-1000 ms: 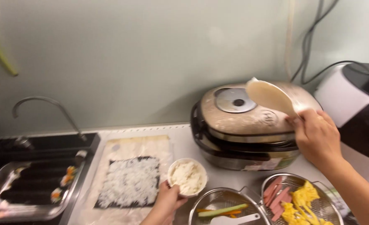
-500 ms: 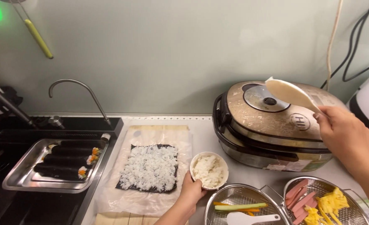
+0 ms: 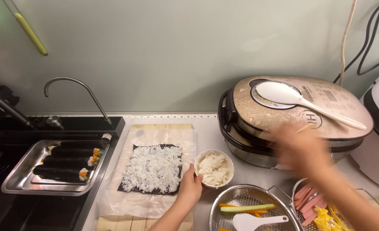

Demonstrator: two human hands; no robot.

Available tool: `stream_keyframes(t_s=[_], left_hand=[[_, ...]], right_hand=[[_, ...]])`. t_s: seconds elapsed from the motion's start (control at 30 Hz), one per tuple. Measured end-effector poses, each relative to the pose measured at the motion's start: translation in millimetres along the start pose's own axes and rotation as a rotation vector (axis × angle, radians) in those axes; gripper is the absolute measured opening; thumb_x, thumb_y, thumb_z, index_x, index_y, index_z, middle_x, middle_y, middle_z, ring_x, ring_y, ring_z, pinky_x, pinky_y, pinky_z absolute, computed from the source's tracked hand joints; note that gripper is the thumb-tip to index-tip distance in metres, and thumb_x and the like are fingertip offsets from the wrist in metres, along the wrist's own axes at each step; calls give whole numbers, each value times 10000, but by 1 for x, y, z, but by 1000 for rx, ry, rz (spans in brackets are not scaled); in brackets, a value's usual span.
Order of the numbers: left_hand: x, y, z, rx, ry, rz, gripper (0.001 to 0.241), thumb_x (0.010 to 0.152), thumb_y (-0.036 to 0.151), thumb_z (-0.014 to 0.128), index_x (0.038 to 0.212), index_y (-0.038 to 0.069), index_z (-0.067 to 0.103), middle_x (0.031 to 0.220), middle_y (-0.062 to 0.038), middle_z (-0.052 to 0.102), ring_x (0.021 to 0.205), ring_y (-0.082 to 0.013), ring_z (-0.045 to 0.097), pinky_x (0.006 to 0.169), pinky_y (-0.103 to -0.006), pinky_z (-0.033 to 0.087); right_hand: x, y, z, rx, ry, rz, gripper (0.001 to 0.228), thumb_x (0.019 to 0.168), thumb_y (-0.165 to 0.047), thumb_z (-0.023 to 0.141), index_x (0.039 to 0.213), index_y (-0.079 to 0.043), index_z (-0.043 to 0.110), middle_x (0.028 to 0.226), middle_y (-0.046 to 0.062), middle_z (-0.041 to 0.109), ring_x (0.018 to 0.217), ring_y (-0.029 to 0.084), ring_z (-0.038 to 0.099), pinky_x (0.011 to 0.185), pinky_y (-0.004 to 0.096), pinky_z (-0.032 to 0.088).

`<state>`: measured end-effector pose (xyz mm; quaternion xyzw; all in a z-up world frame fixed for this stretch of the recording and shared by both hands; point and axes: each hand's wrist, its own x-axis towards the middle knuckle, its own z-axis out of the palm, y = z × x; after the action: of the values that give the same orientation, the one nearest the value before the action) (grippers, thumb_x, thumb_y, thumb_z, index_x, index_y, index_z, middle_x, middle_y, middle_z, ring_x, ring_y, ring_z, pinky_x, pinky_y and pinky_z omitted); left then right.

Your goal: Spread rice on a seaweed sheet and add sliced ingredients to prepare kimbap rolls.

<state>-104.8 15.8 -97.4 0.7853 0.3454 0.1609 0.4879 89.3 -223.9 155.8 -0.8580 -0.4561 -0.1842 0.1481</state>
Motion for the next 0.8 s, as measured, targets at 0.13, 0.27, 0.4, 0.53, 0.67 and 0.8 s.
stream_keyframes(t_s=[0.13,0.27,0.4,0.53,0.67,0.8], left_hand=[[-8,22,-8,99,-15,-4,662,993,263,612,1541,10,341,1313,-236,611,1165,-334,626,1033,-399,509],[-41,82,-35,16,-146,-197,781,1057,363,557,1612,11,134,1390,-209,512,1185,-306,572,1021,-378,473],[-66,82,-45,-142,-118,-75,818,974,323,605,1582,35,140,1438,-136,416,1013,-209,694,907,-304,566],[-89,69,-69,-220,-153,15,762,976,297,617,1581,43,231,1376,-136,509,950,-173,695,848,-302,582],[-95,61,-114,-299,-172,-50,656,962,266,621,1546,118,360,1421,-75,523,950,-130,661,830,-290,593],[-90,48,-163,-258,-165,-44,577,972,240,602,1516,154,431,1397,-66,559,945,-123,644,806,-292,590]], right_hand=[[-45,-60,70,169,-409,136,322,859,-256,674,1167,-267,768,1063,-17,716,919,210,714,794,375,580],[-51,-51,141,239,-665,363,404,846,-317,698,1237,-222,726,1265,8,684,1132,236,664,961,396,536],[-36,-60,142,449,-837,464,346,857,-309,684,1159,-181,794,1179,19,791,1009,180,761,930,345,572],[-47,-14,192,506,-830,415,335,833,-321,730,1069,-99,818,983,102,850,884,215,808,836,354,616],[-49,-11,168,452,-705,482,315,824,-336,736,1045,-136,839,970,76,851,892,191,807,848,332,611],[-36,-49,112,391,-594,611,334,849,-372,729,1068,-141,832,983,103,834,922,209,790,870,358,596]])
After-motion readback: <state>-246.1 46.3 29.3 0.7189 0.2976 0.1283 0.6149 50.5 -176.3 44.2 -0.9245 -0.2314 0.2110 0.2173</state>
